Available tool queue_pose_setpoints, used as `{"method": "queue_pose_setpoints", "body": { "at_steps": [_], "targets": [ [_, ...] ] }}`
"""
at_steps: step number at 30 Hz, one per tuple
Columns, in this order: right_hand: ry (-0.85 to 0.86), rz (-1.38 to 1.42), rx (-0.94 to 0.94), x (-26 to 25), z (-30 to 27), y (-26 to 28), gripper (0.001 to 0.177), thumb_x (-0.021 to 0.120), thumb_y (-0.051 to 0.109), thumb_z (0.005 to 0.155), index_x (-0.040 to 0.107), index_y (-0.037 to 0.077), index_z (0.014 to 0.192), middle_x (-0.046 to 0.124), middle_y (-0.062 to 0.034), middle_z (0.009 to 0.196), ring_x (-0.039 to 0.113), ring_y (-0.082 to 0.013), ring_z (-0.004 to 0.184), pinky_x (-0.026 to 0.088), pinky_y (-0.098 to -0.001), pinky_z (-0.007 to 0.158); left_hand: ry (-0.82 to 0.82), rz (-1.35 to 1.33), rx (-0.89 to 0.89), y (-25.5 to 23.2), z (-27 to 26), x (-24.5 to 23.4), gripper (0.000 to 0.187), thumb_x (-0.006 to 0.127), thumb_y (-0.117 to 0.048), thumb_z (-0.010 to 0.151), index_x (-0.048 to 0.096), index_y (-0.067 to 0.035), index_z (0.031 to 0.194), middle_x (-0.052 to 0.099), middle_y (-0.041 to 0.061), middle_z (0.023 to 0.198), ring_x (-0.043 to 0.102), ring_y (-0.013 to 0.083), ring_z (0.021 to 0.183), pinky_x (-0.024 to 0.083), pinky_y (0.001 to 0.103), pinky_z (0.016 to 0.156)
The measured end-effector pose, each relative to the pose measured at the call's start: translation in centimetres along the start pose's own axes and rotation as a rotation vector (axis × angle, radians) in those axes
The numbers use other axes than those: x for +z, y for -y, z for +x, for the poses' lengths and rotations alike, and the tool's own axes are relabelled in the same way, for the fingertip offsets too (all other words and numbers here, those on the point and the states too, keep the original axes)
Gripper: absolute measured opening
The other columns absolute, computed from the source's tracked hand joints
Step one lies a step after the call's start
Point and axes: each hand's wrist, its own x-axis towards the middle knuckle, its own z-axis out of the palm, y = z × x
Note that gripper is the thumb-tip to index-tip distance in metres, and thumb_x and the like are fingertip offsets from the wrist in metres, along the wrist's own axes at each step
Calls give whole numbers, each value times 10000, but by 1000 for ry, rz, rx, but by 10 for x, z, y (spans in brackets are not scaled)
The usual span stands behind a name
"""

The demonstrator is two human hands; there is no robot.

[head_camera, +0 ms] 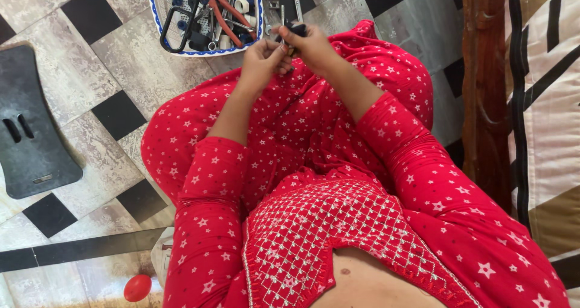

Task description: The person holds a small metal component and applies tape to it while using a wrench and pliers to secure parts.

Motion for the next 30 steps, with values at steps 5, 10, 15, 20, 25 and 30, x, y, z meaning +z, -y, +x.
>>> {"method": "queue_pose_setpoints", "body": {
  "at_steps": [5,10,15,20,25,30],
  "targets": [
    [-30,68,44,4,1,-1,311,681,326,996,699,16,1012,689,-60,772,638,-150,588,527,-301,554,-49,235,30,-9,-3,4,282,701,-237,1020,666,41,983,739,74,791,671,118,624,533,249,562],
    [-71,5,92,12,1,5,220,606,270,1041,637,71,1128,654,-26,763,599,-121,598,461,-274,506,-317,499,154,-33,-11,11,253,743,-256,1027,706,-12,1084,760,124,867,663,101,699,553,262,608],
    [1,-277,87,13,4,-13,302,601,359,1049,628,67,1121,562,19,643,448,-85,481,318,-250,415,-269,750,596,-51,-25,10,414,656,-67,937,607,-66,1348,676,168,1278,651,274,1050,548,367,881],
    [-13,-509,-177,10,4,-24,478,560,495,1139,731,56,1058,531,42,700,462,-59,616,362,-250,542,-220,1036,504,-56,-27,10,173,657,-142,1007,707,-86,1163,705,128,1079,632,346,1042,502,453,892],
    [-142,-312,20,9,8,-10,450,562,486,1044,720,66,1008,562,40,657,474,-60,512,364,-237,461,-305,1140,442,-50,-24,4,183,702,-228,997,713,-53,946,705,124,963,644,356,974,496,475,838],
    [-160,-143,-23,0,8,1,235,725,256,1001,700,49,1109,639,16,818,466,-47,552,336,-227,476,-209,971,330,-47,-23,5,229,734,-270,929,708,-77,1050,725,137,923,691,345,905,512,470,786]
  ]
}}
